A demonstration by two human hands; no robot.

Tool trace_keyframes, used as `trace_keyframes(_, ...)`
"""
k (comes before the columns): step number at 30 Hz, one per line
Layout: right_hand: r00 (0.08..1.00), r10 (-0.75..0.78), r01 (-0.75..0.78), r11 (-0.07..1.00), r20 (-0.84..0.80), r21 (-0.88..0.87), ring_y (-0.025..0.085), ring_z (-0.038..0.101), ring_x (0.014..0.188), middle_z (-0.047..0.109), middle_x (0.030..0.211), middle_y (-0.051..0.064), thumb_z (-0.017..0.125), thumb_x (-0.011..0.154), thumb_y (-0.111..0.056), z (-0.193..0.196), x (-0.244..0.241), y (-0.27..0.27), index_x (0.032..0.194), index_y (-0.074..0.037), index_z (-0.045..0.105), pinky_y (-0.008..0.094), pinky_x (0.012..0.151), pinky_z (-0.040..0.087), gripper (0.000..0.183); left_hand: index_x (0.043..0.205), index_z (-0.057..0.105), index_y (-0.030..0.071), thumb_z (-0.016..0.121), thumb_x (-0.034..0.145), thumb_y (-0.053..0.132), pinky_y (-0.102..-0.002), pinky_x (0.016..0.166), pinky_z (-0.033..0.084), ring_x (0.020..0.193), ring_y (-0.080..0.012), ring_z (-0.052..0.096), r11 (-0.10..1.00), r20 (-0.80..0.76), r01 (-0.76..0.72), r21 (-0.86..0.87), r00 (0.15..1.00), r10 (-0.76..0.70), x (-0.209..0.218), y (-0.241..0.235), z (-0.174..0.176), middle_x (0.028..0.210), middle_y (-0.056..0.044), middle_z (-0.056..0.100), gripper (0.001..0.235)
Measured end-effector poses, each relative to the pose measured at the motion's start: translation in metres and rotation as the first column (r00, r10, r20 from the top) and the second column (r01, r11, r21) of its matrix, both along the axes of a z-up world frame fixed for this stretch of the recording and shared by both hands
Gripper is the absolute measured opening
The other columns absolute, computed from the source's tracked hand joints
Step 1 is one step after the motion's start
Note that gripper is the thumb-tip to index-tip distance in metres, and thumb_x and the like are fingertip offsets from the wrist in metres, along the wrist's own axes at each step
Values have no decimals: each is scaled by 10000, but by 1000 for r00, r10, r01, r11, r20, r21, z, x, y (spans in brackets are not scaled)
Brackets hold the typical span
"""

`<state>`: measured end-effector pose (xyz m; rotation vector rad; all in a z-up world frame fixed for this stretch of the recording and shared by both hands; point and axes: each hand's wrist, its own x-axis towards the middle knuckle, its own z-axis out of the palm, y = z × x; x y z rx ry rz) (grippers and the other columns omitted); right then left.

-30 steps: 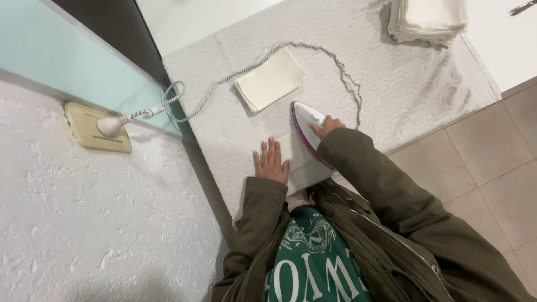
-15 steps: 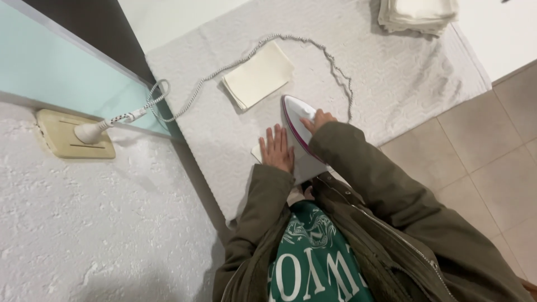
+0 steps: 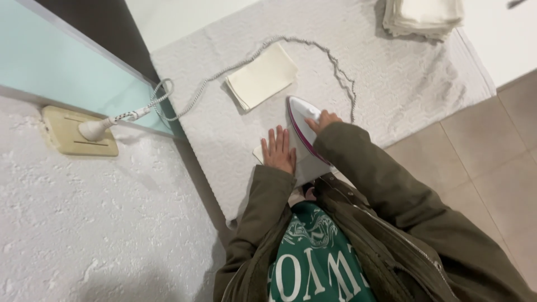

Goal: The person irons a small white cloth on a white table covered with a towel. They repeatedly smooth the fabric with an iron, flip the cloth over, and continue ironing the other side. The person handles the cloth and iron throughout the process.

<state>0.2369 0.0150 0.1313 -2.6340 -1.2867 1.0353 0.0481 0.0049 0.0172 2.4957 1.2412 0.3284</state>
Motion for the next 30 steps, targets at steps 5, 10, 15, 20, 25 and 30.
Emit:
trace_keyframes(5,999,10,-12,999,-35,-44,348,754,813,717,985,257,516,1025,-570,-22,15,-16,1207,32,580,472,681,634,632,1627,246,75,433,1044,359,-550,1277,41,1590,-332,79,1000,-30,-12,-2,999,12,1,0,1,1717,-131,149,675)
trace_keyframes(10,1000,21,-21,995,0,-99,345,768,847,722,997,248,514,1013,-586,-41,33,-26,1228,11,577,476,704,630,638,1616,249,72,469,1021,375,-554,1255,43,1574,-329,81,1000,-105,7,-16,994,-9,-5,1,-11,1709,-109,150,703)
trace_keyframes(15,996,-34,39,997,82,-67,397,752,908,713,1034,269,541,994,-621,-67,72,-20,1221,6,590,510,771,617,669,1615,257,147,482,1011,399,-624,1229,24,1566,-371,76,998,-143,-52,25,988,55,-32,-21,-19,1703,-121,130,692)
trace_keyframes(20,988,-69,71,997,138,-14,438,727,952,706,1075,294,571,984,-644,-68,123,-2,1246,9,608,542,818,593,705,1623,259,141,487,1023,408,-646,1222,22,1569,-377,76,995,-153,-58,80,986,69,-56,-42,-11,1711,-126,132,695)
trace_keyframes(25,983,-184,182,980,-17,-82,441,784,940,721,1111,299,583,947,-597,-51,159,20,1338,10,559,557,791,649,723,1587,308,58,546,1003,410,-671,1196,54,1544,-396,121,998,-53,-49,-38,997,47,-66,-36,-4,1678,-159,186,722)
trace_keyframes(30,881,30,-262,862,473,434,408,616,1032,613,1176,232,829,830,-515,-52,160,1,1199,-9,576,504,881,529,675,1464,564,106,629,990,154,-511,1094,419,1278,-320,530,973,55,34,-230,998,-22,-38,22,50,1447,-95,571,481)
